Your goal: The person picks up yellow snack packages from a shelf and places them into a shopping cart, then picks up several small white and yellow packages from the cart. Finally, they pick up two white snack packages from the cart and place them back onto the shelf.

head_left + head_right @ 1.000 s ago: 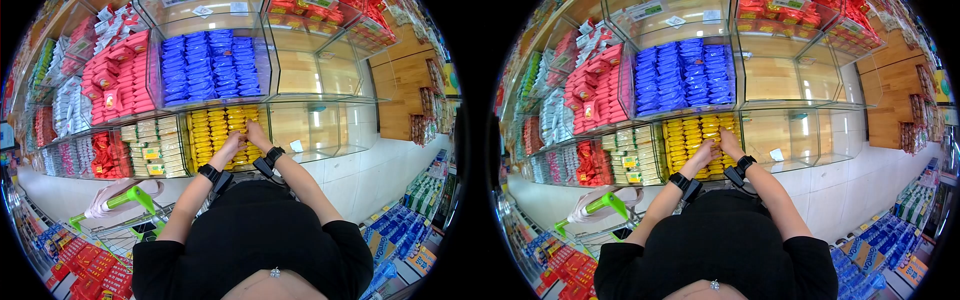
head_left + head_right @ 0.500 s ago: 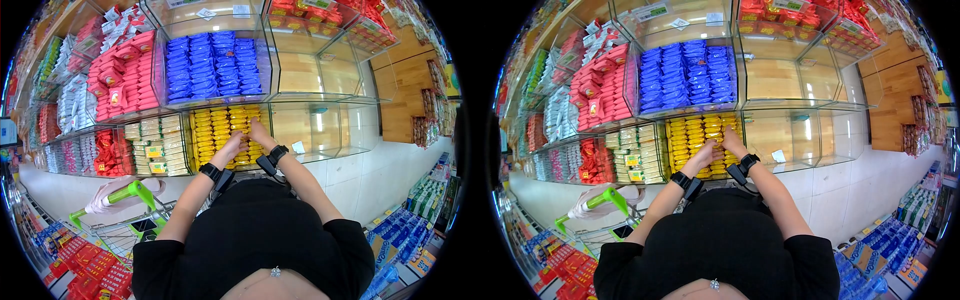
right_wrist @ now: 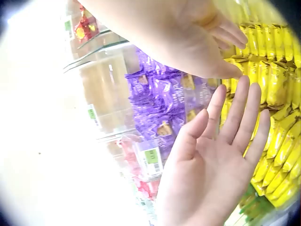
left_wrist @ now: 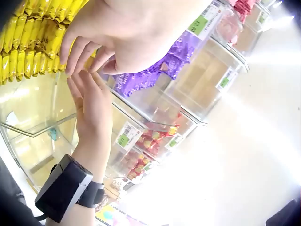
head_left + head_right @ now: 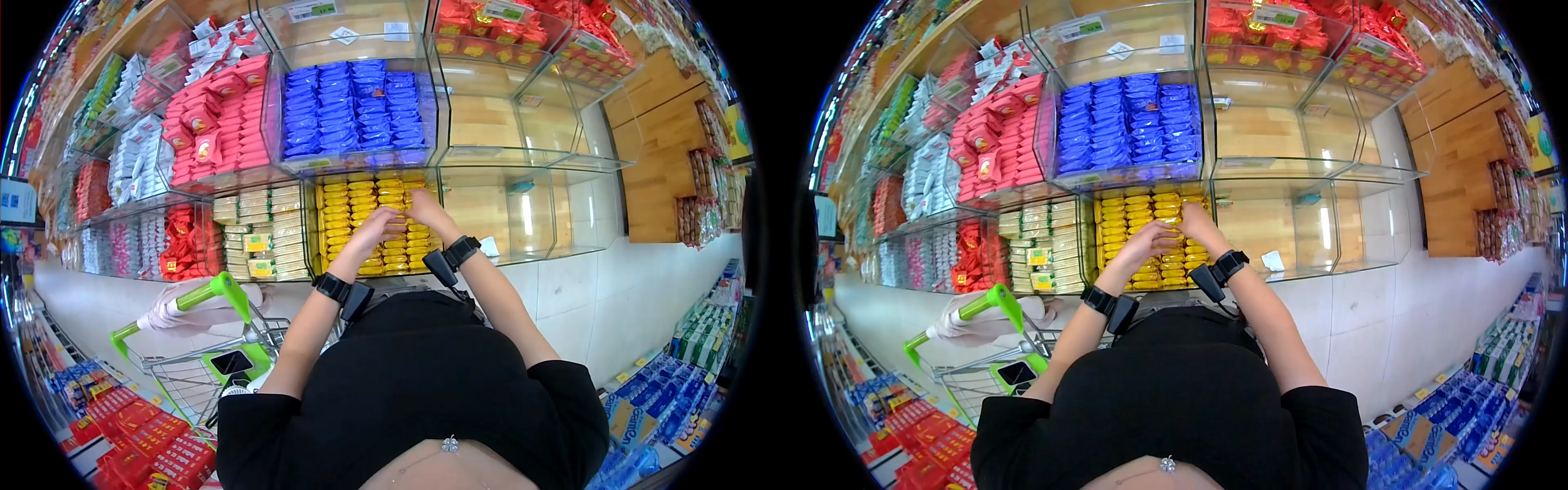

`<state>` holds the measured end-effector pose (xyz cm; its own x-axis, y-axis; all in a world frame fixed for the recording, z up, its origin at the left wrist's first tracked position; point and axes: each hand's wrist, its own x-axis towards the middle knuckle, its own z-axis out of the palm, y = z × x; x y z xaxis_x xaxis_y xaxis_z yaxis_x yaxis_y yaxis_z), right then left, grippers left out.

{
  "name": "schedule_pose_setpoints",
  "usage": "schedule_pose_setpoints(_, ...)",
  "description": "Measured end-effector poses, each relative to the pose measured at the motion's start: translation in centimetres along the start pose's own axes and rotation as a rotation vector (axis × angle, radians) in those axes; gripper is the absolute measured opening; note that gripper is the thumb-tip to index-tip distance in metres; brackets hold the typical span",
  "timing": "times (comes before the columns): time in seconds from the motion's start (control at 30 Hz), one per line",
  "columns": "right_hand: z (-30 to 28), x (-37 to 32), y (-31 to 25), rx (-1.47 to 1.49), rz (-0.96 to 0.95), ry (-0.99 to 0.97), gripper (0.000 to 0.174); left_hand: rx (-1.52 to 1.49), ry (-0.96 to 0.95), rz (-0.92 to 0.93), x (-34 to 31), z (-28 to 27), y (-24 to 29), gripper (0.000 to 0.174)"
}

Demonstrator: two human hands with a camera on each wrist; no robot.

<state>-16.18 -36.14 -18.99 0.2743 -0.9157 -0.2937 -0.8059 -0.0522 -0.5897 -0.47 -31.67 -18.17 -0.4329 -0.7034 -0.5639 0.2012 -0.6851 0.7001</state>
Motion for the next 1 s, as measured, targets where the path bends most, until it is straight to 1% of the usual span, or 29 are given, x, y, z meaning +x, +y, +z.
schedule_pose_setpoints(0.03,-0.4,-0.1,-0.1,0.018,-0.023,0.038,0.035,0.004,0.003,0.009,-0.9,0.4,0.8,0.024)
schedule_pose_setpoints(0.07,-0.8,-0.3,-0.3,0.037,-0.046,0.076,0.031,0.05,0.048,0.055,-1.8,0.9,1.7,0.023)
schedule_pose_setpoints(0.1,-1.3,-0.6,-0.7,0.037,-0.054,0.08,0.031,0.095,0.092,0.1,-2.4,1.1,2.1,0.022)
schedule_pose_setpoints(0.2,-2.9,-2.0,-1.8,0.084,-0.084,0.098,0.035,0.146,0.141,0.212,-4.0,1.3,2.7,0.02)
schedule_pose_setpoints(0.27,-4.2,-3.5,-2.9,0.325,-0.107,0.06,0.03,0.186,0.191,0.307,-4.8,1.4,2.5,0.02)
schedule_pose_setpoints(0.3,-4.8,-4.2,-3.4,0.323,-0.114,0.062,0.03,0.186,0.193,0.314,-5.3,1.6,2.5,0.02)
schedule_pose_setpoints(0.37,-5.5,-5.6,-4.2,0.36,-0.202,0.072,0.027,0.231,0.235,0.377,-6.4,2.1,2.4,0.02)
schedule_pose_setpoints(0.4,-5.4,-6.1,-4.2,0.36,-0.207,0.071,0.027,0.261,0.254,0.408,-7.1,2.7,2.4,0.02)
schedule_pose_setpoints(0.43,-5.4,-6.6,-4.2,0.381,-0.259,0.077,0.026,0.26,0.259,0.41,-7.6,2.9,2.0,0.02)
schedule_pose_setpoints(0.47,-5.3,-7.2,-4.1,0.403,-0.311,0.082,0.025,0.283,0.254,0.453,-8.0,3.1,1.7,0.019)
schedule_pose_setpoints(0.5,-5.4,-7.9,-4.5,0.402,-0.316,0.078,0.025,0.305,0.251,0.497,-8.4,3.4,1.3,0.019)
schedule_pose_setpoints(0.57,-5.6,-9.7,-5.7,0.498,-0.338,0.072,0.025,0.305,0.26,0.524,-9.6,4.3,0.5,0.018)
schedule_pose_setpoints(0.63,-5.6,-11.2,-6.3,0.54,-0.35,0.023,0.025,0.312,0.232,0.595,-10.2,4.7,-0.7,0.018)
schedule_pose_setpoints(0.67,-5.4,-11.8,-6.4,0.528,-0.37,-0.008,0.025,0.267,0.244,0.53,-10.7,5.0,-1.3,0.018)
schedule_pose_setpoints(0.87,-3.3,-14.4,-6.6,0.485,-0.439,-0.196,0.024,0.262,0.317,0.554,-13.8,6.0,-4.5,0.018)
schedule_pose_setpoints(0.9,-2.9,-14.7,-6.6,0.482,-0.452,-0.21,0.024,0.255,0.333,0.567,-14.5,6.1,-5.0,0.018)
schedule_pose_setpoints(0.93,-2.5,-15.1,-6.7,0.473,-0.47,-0.231,0.024,0.234,0.364,0.538,-15.2,6.3,-5.6,0.018)
schedule_pose_setpoints(1.0,-2.1,-16.0,-7.2,0.44,-0.492,-0.276,0.025,0.206,0.401,0.559,-16.8,6.9,-6.6,0.019)
